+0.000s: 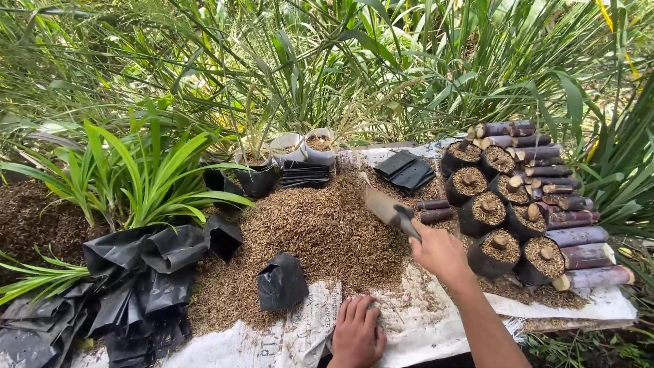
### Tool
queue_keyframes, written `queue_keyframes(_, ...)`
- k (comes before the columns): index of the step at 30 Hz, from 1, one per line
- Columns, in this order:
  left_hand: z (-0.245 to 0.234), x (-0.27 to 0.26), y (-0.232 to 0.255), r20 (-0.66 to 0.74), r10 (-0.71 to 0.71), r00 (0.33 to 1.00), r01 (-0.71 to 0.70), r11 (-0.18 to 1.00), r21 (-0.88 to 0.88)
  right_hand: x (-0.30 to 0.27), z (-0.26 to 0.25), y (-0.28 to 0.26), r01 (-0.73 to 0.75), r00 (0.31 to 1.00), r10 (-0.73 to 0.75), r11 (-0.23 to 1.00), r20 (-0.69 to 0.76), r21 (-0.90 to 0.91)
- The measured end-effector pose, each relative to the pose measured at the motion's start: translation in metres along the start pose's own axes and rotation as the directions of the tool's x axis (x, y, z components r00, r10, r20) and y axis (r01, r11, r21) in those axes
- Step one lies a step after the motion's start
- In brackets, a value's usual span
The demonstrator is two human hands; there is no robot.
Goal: The person fills a black plastic nursery bag with wood chips using a small trowel, places a sugarcane cutting inside, and covers it with more wood chips. The person then sets the filled bag aside with other completed pots.
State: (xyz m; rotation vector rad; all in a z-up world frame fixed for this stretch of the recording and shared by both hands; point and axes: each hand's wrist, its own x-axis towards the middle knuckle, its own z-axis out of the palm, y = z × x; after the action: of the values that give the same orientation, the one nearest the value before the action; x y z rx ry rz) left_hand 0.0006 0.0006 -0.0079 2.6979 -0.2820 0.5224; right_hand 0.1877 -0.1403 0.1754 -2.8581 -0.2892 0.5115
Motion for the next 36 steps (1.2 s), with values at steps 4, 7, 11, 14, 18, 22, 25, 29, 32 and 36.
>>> queue_keyframes(4, 0.000, 0.001, 0.001, 0.022, -0.003, 1.000, 0.003, 1.000, -0.001, 0.035, -0.010, -0.031, 0.024, 1.000, -0.024, 0.998, 0.007, 0.050)
queue_keyframes(7, -0.001, 0.000, 0.002, 0.013, 0.007, 1.000, -0.007, 1.000, 0.003, 0.050, -0.009, -0.050, -0.004, 0.999, 0.001, 0.998, 0.051, 0.056)
queue_keyframes(11, -0.002, 0.000, 0.000, 0.010, 0.003, 1.000, -0.003, 1.000, 0.009, 0.055, 0.012, -0.036, 0.073, 0.995, -0.067, 0.994, 0.068, -0.080)
queue_keyframes(14, 0.002, -0.002, 0.000, 0.023, -0.007, 1.000, 0.007, 1.000, 0.001, 0.033, 0.022, -0.015, 0.075, 0.996, -0.067, 0.989, 0.066, -0.126)
queue_keyframes(18, 0.000, 0.000, 0.000, 0.000, 0.001, 1.000, -0.001, 1.000, 0.004, 0.002, 0.032, 0.007, 0.090, 0.996, -0.083, 0.975, 0.045, -0.204)
queue_keyframes(22, -0.002, 0.001, 0.000, 0.027, 0.005, 1.000, -0.005, 1.000, 0.012, -0.025, 0.018, 0.009, 0.028, 0.995, -0.013, 0.989, 0.099, -0.148)
queue_keyframes(25, -0.002, 0.001, 0.000, 0.053, -0.011, 0.999, 0.010, 1.000, 0.011, -0.026, 0.009, 0.007, -0.028, 0.992, 0.042, 0.993, 0.121, -0.113)
queue_keyframes(29, -0.002, 0.001, 0.002, 0.040, -0.017, 0.999, 0.017, 1.000, -0.006, 0.007, 0.006, -0.004, 0.019, 1.000, -0.020, 0.999, -0.017, -0.051)
queue_keyframes(32, -0.002, 0.000, 0.003, 0.042, -0.020, 0.999, 0.020, 1.000, -0.006, 0.034, -0.001, -0.027, 0.031, 1.000, -0.031, 0.999, -0.002, -0.044)
queue_keyframes(36, -0.001, 0.000, 0.002, 0.018, -0.007, 1.000, 0.007, 1.000, 0.000, 0.047, -0.014, -0.058, 0.041, 0.998, -0.041, 0.999, 0.041, -0.008)
